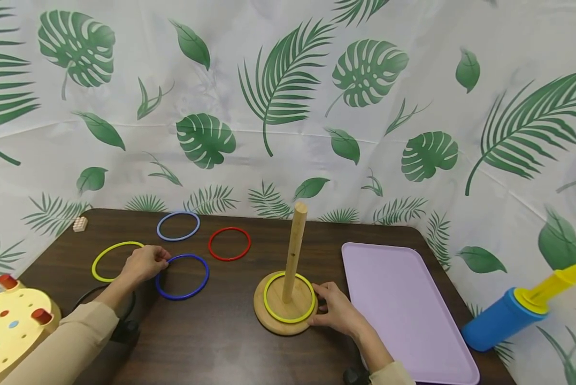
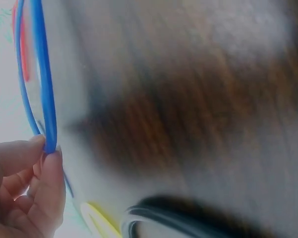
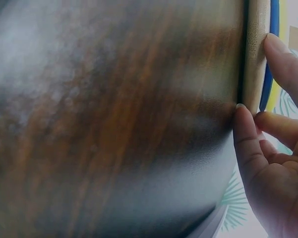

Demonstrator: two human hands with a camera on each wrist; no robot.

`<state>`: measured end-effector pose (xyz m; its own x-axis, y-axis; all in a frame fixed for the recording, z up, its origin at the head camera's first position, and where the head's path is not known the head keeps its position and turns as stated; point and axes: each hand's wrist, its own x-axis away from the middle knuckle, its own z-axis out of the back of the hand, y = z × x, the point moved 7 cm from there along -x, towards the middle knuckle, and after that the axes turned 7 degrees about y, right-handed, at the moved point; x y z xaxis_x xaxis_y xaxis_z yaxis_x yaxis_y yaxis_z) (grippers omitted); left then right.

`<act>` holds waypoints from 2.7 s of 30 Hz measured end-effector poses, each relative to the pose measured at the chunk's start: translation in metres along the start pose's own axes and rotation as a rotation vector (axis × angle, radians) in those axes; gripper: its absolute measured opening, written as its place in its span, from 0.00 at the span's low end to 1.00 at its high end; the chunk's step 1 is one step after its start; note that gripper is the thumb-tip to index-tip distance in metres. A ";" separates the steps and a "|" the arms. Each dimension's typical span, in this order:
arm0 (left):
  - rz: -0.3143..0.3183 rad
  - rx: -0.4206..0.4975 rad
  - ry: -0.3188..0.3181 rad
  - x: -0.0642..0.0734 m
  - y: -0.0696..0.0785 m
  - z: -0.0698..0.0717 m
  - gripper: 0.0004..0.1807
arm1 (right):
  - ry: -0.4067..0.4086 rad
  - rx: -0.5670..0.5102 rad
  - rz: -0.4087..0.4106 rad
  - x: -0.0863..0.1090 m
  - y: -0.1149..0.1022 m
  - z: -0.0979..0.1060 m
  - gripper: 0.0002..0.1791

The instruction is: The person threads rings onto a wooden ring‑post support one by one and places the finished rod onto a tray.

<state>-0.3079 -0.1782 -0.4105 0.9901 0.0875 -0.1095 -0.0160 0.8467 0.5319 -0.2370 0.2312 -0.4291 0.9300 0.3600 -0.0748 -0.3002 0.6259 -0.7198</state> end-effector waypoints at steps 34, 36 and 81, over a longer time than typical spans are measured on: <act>-0.112 0.775 -0.188 0.016 0.141 0.045 0.18 | 0.002 0.009 0.012 0.000 0.001 0.000 0.45; -0.128 0.801 -0.190 0.017 0.151 0.048 0.17 | 0.003 0.010 0.011 0.000 0.001 0.000 0.45; -0.063 0.690 -0.284 0.022 0.192 -0.061 0.09 | 0.007 -0.003 0.025 0.001 -0.003 0.003 0.44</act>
<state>-0.2975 0.0183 -0.3616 0.9857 -0.1679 0.0140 0.0403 0.3158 0.9480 -0.2358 0.2317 -0.4254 0.9237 0.3705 -0.0977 -0.3227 0.6146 -0.7198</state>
